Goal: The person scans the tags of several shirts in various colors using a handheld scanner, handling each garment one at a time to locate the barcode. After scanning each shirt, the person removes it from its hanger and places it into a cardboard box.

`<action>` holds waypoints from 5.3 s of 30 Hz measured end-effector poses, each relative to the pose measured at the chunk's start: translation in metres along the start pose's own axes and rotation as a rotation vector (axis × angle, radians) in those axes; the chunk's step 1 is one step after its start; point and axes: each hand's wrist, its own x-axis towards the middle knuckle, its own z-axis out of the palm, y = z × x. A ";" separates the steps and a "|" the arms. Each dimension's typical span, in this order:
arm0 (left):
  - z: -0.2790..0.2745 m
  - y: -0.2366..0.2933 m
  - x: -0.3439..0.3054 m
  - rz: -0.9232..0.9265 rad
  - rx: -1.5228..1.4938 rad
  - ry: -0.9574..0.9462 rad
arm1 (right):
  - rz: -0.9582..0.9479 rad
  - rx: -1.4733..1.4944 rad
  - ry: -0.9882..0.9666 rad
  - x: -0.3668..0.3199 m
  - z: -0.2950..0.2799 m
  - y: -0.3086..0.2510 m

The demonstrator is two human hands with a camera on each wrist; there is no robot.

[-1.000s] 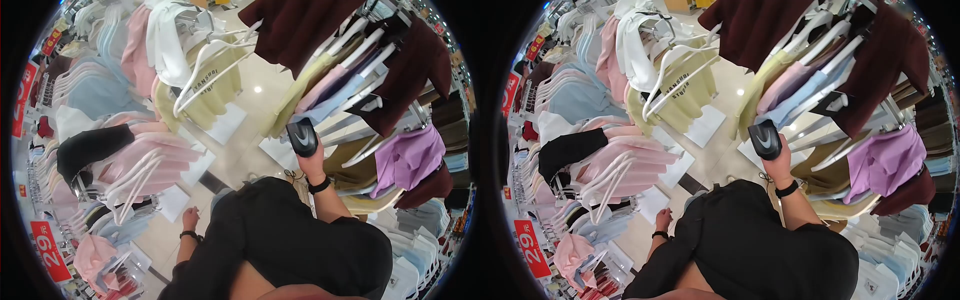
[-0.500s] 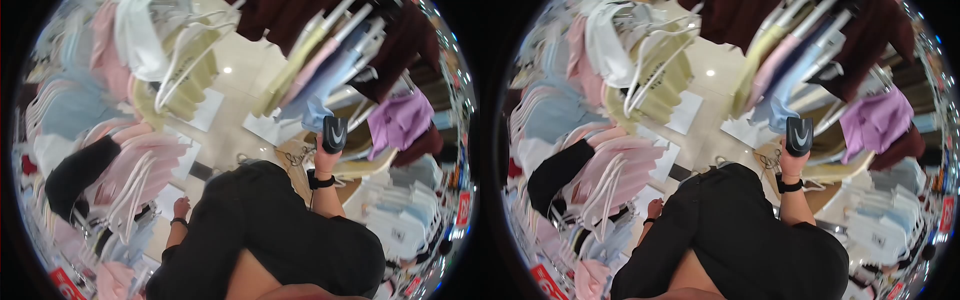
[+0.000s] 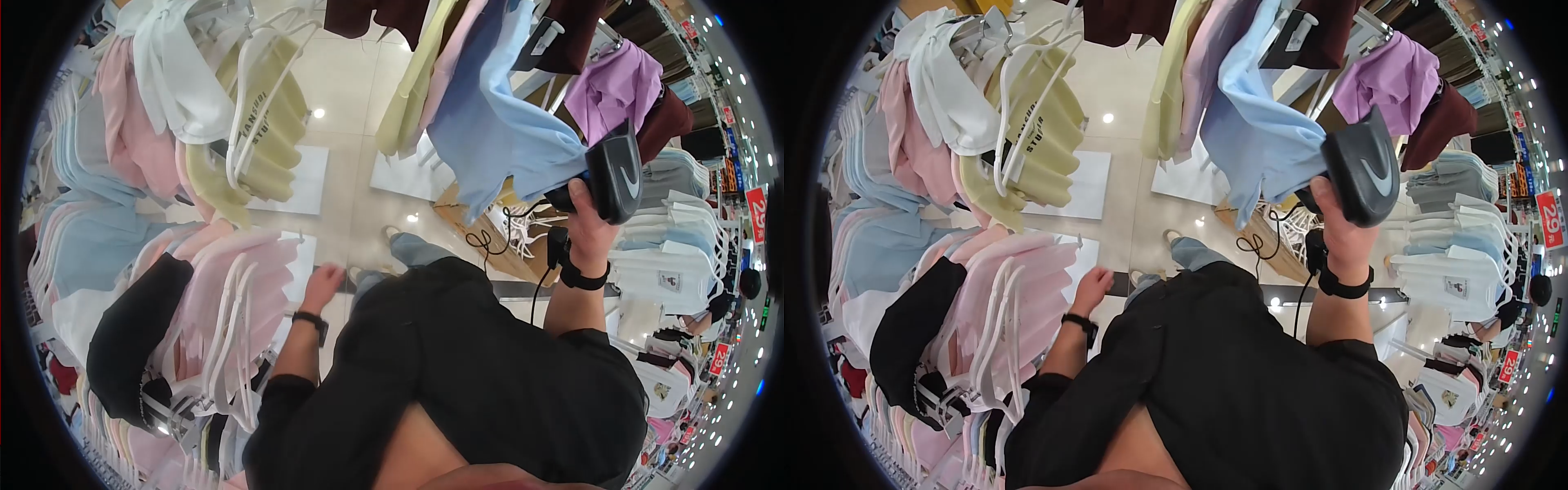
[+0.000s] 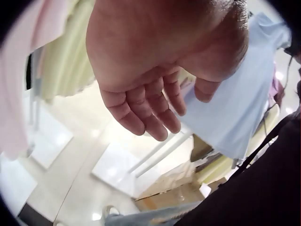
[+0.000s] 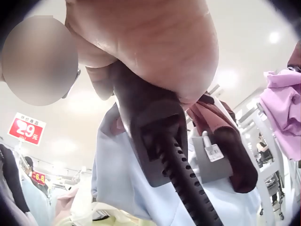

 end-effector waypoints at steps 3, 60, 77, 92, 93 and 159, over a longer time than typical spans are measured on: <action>0.009 0.094 0.016 0.237 0.108 -0.051 | 0.000 0.024 -0.144 -0.007 0.000 -0.012; 0.091 0.429 -0.054 0.463 -0.594 -0.182 | 0.396 0.236 -0.783 0.029 -0.113 0.104; 0.114 0.442 -0.054 1.033 -0.051 0.251 | 0.499 0.519 -0.669 0.022 -0.107 0.086; 0.104 0.403 -0.035 0.807 -0.325 0.374 | 0.474 0.471 -0.627 0.017 -0.110 0.087; 0.103 0.395 -0.034 0.756 -0.318 0.372 | 0.427 0.482 -0.689 0.021 -0.111 0.090; 0.092 0.396 0.016 0.304 -0.534 -0.257 | 0.229 0.142 -1.107 0.041 -0.091 0.072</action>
